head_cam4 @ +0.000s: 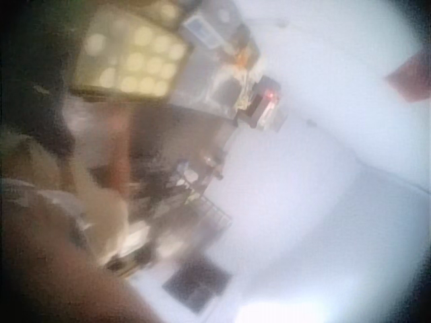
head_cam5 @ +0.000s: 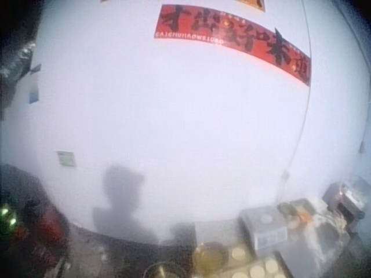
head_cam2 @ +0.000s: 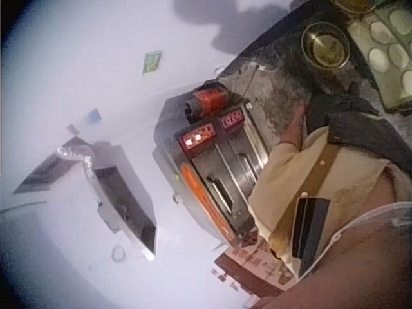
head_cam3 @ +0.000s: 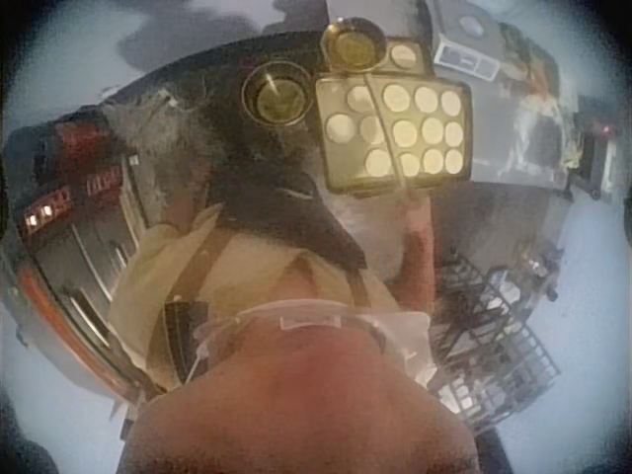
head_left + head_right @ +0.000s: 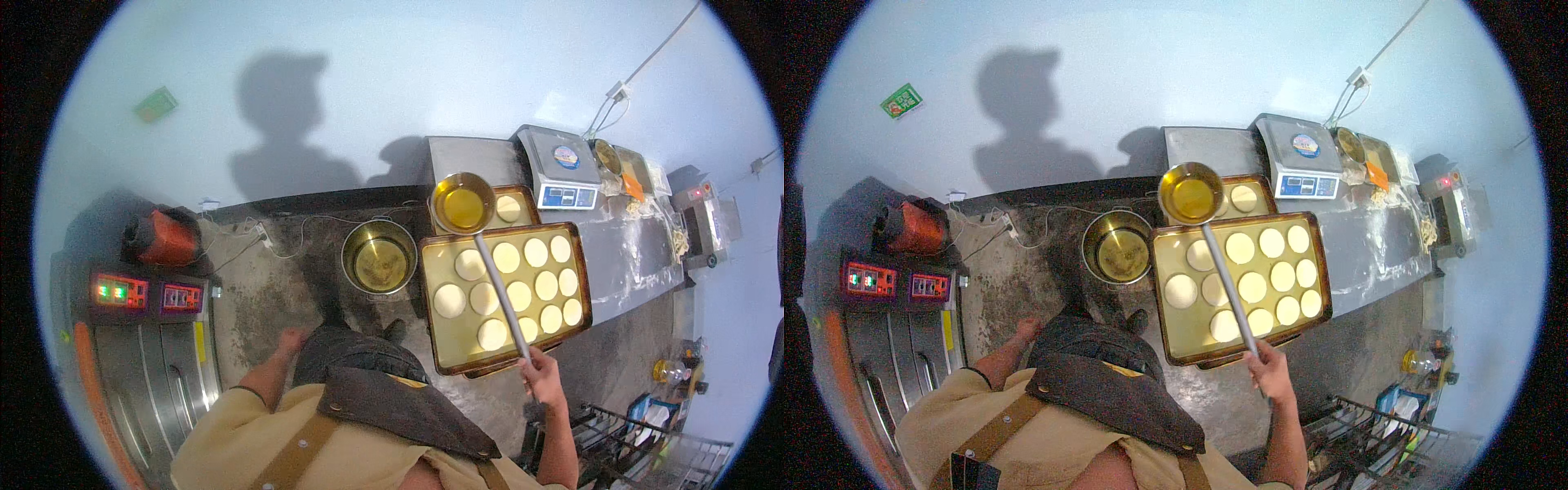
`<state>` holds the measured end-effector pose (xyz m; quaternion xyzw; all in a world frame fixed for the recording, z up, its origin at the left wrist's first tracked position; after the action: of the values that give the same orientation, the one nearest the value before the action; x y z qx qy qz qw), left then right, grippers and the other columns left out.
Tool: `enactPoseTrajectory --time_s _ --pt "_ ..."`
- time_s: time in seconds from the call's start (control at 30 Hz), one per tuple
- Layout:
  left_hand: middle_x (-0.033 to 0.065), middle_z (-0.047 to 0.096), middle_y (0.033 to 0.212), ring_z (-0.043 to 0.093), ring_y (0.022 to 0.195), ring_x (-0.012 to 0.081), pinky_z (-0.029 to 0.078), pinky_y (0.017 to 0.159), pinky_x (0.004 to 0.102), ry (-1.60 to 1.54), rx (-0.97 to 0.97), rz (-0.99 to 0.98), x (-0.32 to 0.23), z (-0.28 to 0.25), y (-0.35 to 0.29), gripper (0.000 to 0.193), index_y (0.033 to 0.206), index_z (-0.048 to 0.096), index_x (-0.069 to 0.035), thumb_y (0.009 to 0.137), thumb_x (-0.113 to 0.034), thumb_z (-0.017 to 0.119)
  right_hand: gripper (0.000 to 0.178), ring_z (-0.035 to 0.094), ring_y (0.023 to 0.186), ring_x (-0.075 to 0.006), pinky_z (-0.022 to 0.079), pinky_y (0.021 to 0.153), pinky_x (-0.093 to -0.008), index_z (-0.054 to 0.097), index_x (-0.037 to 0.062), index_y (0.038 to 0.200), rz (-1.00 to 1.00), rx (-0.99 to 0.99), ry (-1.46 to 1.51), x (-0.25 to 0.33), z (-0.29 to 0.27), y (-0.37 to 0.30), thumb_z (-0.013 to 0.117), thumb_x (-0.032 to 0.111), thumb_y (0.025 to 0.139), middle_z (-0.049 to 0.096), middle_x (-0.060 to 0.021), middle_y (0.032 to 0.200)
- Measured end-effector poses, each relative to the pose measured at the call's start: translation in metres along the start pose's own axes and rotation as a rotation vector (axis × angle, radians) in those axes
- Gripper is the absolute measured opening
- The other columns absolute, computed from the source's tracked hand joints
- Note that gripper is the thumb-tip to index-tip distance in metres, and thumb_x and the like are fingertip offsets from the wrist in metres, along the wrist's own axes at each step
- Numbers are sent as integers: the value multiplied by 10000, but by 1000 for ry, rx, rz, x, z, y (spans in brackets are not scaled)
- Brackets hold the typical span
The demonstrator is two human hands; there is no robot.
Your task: The person brushes egg wash onto round dough pieces on baking trays, loads the trays into a commercial oven, sets the timer, and later weighs and bags dough portions on a digital scale.
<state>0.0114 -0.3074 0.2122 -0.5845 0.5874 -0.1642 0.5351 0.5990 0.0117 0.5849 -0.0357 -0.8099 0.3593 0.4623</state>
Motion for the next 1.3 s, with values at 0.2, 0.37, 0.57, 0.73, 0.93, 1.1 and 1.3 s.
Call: enactPoseTrajectory --time_s 0.2,0.37,0.57,0.73,0.93,1.1,1.3 --pt "103 729 969 702 875 228 562 755 411 -3 -45 55 43 -4 -22 316 1103 697 -28 986 -313 623 387 475 497 -54 387 435 -277 637 -32 1339 -119 -151 -112 -11 -55 42 653 146 995 547 32 666" --pt "104 716 893 687 770 223 549 692 421 -262 -31 -53 60 0 -42 227 973 695 -37 950 -237 591 400 461 517 -44 347 460 -256 647 -58 1316 -269 -333 -262 -31 -88 73 679 117 958 558 44 672" --pt "119 674 746 617 623 235 485 594 418 -17 -70 81 57 0 -53 250 778 664 -29 936 -188 553 468 466 518 -45 351 456 -267 609 -73 1366 -277 -305 -255 -53 -108 93 700 125 952 549 42 650" --pt "112 670 747 599 615 246 450 563 419 -105 -15 -9 51 0 -66 249 795 654 -38 958 -186 539 477 463 544 -43 359 476 -268 609 -82 1363 -279 -317 -278 -57 -108 96 705 124 943 553 39 660" --pt "149 710 999 673 858 263 540 763 438 -150 -92 -147 39 1 -80 275 1148 662 -8 1025 -210 523 458 464 582 -43 368 505 -264 628 -72 1342 -299 -371 -311 -55 -106 95 713 120 935 558 29 673" --pt "157 710 1088 680 958 261 545 856 425 -141 -87 -149 34 4 -77 291 1210 656 -6 1030 -203 536 451 460 589 -47 367 508 -265 634 -61 1337 -345 -416 -385 -53 -106 93 721 130 938 557 24 680" --pt "130 717 1009 677 857 248 555 782 425 -63 -93 -44 46 3 -63 244 1101 683 5 1017 -191 565 425 514 615 -78 424 533 -306 657 -85 1261 -352 -442 -312 -50 -101 92 738 150 916 610 -61 703"
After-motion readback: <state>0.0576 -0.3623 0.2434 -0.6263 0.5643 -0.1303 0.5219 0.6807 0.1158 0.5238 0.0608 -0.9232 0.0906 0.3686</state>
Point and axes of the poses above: each hand's wrist, its own y-axis towards the middle knuckle, its own z-axis out of the palm, x = y × z, the point moved 3 cm from there along y, towards the middle knuckle
